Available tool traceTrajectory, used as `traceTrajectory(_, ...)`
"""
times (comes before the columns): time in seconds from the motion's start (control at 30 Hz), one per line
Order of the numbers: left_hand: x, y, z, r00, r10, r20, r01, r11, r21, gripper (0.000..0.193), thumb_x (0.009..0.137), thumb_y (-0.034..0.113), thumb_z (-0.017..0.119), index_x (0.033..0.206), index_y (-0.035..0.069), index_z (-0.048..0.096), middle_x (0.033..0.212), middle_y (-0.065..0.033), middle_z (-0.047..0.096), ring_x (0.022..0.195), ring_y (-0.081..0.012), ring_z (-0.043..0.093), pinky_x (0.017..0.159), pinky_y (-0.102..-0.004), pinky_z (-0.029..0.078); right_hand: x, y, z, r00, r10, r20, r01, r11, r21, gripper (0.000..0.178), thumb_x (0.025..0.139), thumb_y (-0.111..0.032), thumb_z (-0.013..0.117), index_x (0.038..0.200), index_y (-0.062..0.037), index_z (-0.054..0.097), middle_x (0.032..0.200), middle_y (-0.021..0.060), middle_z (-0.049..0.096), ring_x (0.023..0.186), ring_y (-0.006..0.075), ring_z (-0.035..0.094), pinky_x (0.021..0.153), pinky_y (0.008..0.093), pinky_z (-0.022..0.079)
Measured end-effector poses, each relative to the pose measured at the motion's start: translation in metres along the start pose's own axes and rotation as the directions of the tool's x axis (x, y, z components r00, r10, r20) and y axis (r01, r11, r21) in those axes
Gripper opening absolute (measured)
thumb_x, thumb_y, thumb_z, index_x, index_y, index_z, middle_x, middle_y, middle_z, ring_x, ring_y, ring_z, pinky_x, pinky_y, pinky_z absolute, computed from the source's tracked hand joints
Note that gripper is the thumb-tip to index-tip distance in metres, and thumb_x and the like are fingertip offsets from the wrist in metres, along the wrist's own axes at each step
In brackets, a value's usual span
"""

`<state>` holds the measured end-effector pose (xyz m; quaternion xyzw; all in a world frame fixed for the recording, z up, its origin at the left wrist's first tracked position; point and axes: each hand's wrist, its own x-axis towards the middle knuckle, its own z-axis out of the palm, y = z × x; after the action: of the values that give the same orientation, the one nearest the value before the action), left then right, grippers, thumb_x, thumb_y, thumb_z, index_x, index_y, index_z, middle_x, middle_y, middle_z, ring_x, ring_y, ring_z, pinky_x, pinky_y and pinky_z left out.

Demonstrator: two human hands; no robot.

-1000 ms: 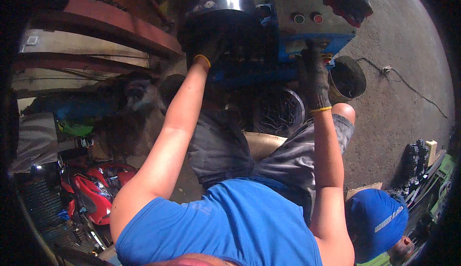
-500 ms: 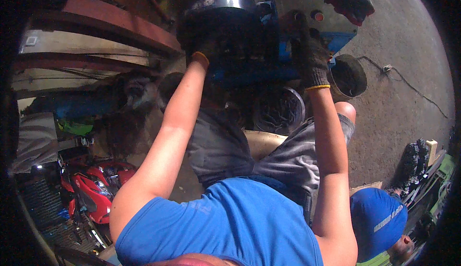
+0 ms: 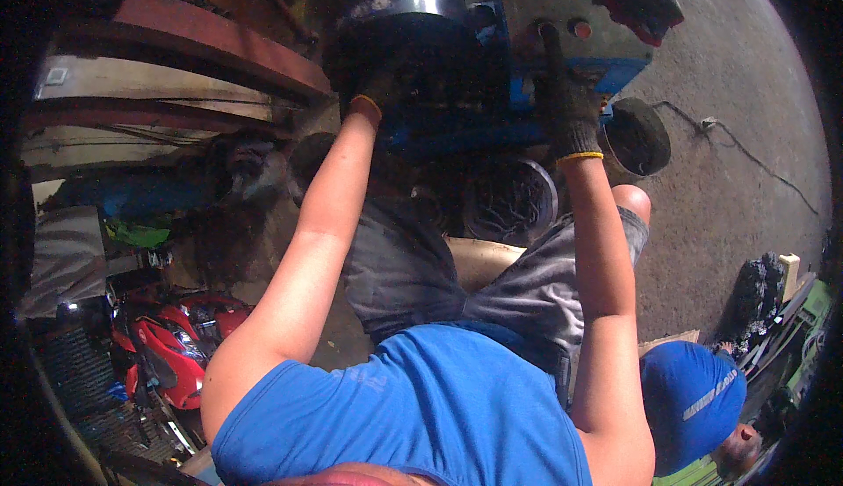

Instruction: The person sits in a workshop and repeatedly feeds small metal rods into a bench grinder, then removes them and places them into a bucket. The person handles each rod one at a time, rotating and repositioning it during grinding.

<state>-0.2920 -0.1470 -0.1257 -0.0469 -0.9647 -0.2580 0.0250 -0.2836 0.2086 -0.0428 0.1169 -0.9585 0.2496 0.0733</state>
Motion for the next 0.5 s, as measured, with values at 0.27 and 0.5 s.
traceTrajectory(0.27, 0.003, -0.031, 0.021, 0.998, -0.031, -0.048, 0.029, 0.999, -0.036, 0.048, 0.097, 0.033, 0.061, 0.141, 0.017, 0.053, 0.147, -0.0161, 0.049, 0.137, -0.0339, 0.045, 0.114, -0.0425, 0.036, 0.000, -0.002, 0.002, 0.999, 0.040, 0.026, -0.039, 0.999, -0.014, 0.076, 0.093, -0.025, 0.059, 0.156, -0.0372, 0.019, 0.105, 0.0236, 0.069, 0.088, 0.0440, 0.068, 0.073, 0.0533, 0.054)
traceTrajectory(0.5, -0.011, 0.001, 0.009, 0.998, 0.018, -0.062, -0.015, 0.999, 0.049, 0.048, 0.095, 0.027, 0.062, 0.141, 0.015, 0.053, 0.144, -0.0178, 0.051, 0.133, -0.0356, 0.048, 0.112, -0.0426, 0.038, -0.004, 0.003, 0.011, 0.997, 0.063, 0.052, -0.063, 0.998, 0.013, 0.075, 0.093, -0.024, 0.059, 0.156, -0.0352, 0.020, 0.103, 0.0225, 0.069, 0.087, 0.0419, 0.068, 0.071, 0.0519, 0.054)
